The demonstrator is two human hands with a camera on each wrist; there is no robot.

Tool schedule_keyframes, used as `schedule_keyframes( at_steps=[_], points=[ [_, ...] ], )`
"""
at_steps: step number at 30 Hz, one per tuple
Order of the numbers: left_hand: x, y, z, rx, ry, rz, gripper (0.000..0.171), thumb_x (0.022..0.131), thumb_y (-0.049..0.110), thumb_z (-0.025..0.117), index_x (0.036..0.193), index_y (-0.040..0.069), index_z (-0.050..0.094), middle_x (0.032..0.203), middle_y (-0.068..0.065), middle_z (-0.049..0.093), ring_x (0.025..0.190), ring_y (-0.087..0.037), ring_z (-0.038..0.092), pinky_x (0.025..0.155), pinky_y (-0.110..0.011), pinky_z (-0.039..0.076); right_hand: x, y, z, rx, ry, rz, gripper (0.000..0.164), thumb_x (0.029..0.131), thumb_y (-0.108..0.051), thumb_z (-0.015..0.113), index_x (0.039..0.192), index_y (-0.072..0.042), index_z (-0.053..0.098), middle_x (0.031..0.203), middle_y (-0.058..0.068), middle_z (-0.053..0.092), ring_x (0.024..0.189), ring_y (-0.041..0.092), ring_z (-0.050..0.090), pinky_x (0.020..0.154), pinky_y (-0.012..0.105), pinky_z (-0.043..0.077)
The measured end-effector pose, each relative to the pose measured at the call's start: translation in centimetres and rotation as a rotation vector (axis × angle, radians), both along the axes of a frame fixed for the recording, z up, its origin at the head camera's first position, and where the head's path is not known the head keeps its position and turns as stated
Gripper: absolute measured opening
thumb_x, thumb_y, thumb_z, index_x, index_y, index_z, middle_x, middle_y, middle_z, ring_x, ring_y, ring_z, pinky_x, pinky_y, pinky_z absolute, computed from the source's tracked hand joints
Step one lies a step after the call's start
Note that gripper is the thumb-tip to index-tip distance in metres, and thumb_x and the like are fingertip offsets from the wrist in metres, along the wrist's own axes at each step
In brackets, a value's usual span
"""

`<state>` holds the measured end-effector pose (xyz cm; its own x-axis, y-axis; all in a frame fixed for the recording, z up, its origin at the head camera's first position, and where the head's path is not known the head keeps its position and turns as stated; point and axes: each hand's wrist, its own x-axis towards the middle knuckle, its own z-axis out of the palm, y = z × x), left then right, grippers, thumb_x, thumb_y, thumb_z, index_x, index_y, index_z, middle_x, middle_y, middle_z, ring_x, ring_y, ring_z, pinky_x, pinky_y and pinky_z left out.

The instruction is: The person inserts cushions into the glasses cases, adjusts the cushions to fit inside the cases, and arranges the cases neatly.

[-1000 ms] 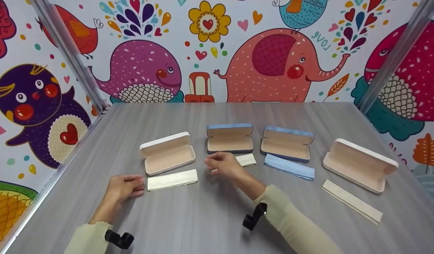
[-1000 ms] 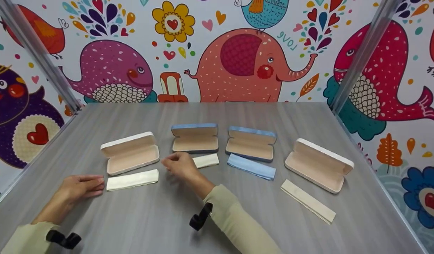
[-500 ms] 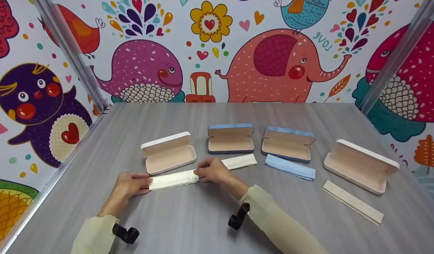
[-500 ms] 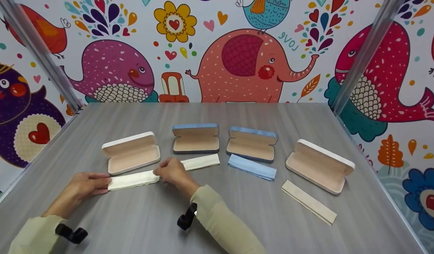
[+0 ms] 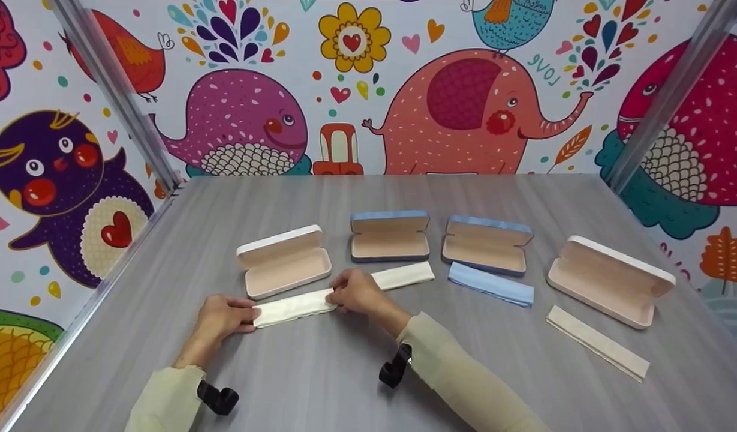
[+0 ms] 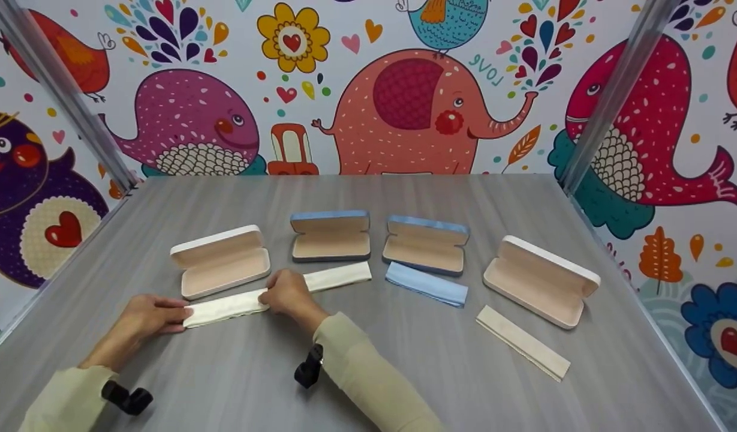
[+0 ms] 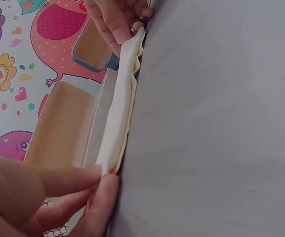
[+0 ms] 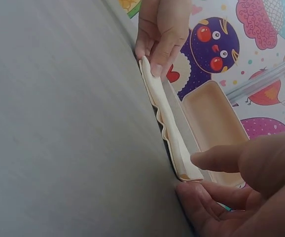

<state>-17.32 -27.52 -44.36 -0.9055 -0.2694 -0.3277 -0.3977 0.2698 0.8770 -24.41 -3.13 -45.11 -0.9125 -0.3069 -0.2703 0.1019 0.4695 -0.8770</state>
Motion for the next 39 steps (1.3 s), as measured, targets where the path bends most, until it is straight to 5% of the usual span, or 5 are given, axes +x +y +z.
schedule_keyframes(
  at_steps=[15,23,30,39],
  points=[
    [0.4,0.0,0.4,-0.059,-0.012,-0.031,0.025,0.088,0.005,0.071,0.107,-0.011,0.068,0.08,-0.003,0.068,0.07,-0.009,0.064,0.061,-0.022,0.059,-0.2,0.0,-0.1,0.031,0.089,0.028,0.004,0.085,-0.003,0.072,0.084,-0.004,0.069,0.065,-0.003,0.055,0.053,0.008,0.052,0.046,0.018,0.042],
    [0.9,-0.5,0.5,0.069,0.002,-0.03,0.038,0.089,0.001,0.07,0.121,-0.015,0.059,0.091,-0.007,0.066,0.072,-0.011,0.067,0.068,-0.026,0.062,-0.2,-0.1,0.4,-0.034,0.024,0.012,0.016,0.086,-0.008,0.074,0.077,-0.012,0.061,0.066,-0.004,0.055,0.055,0.008,0.051,0.048,0.019,0.042],
    [0.9,-1.0,0.9,0.157,0.042,-0.025,0.048,0.09,-0.002,0.069,0.132,-0.02,0.051,0.102,-0.012,0.068,0.077,-0.011,0.069,0.072,-0.023,0.062,-1.1,0.0,0.7,-0.198,-0.043,-0.003,0.009,0.085,0.003,0.07,0.09,0.0,0.064,0.073,0.0,0.058,0.061,0.009,0.057,0.057,0.025,0.059],
    [0.4,-1.4,1.0,0.309,0.066,0.008,0.052,0.091,-0.001,0.069,0.134,-0.021,0.048,0.089,-0.004,0.071,0.078,-0.01,0.071,0.074,-0.023,0.062,-2.3,-0.3,0.7,-0.282,-0.085,-0.051,0.018,0.085,0.01,0.066,0.104,0.008,0.067,0.08,0.002,0.063,0.064,0.011,0.06,0.058,0.024,0.058]
  ],
)
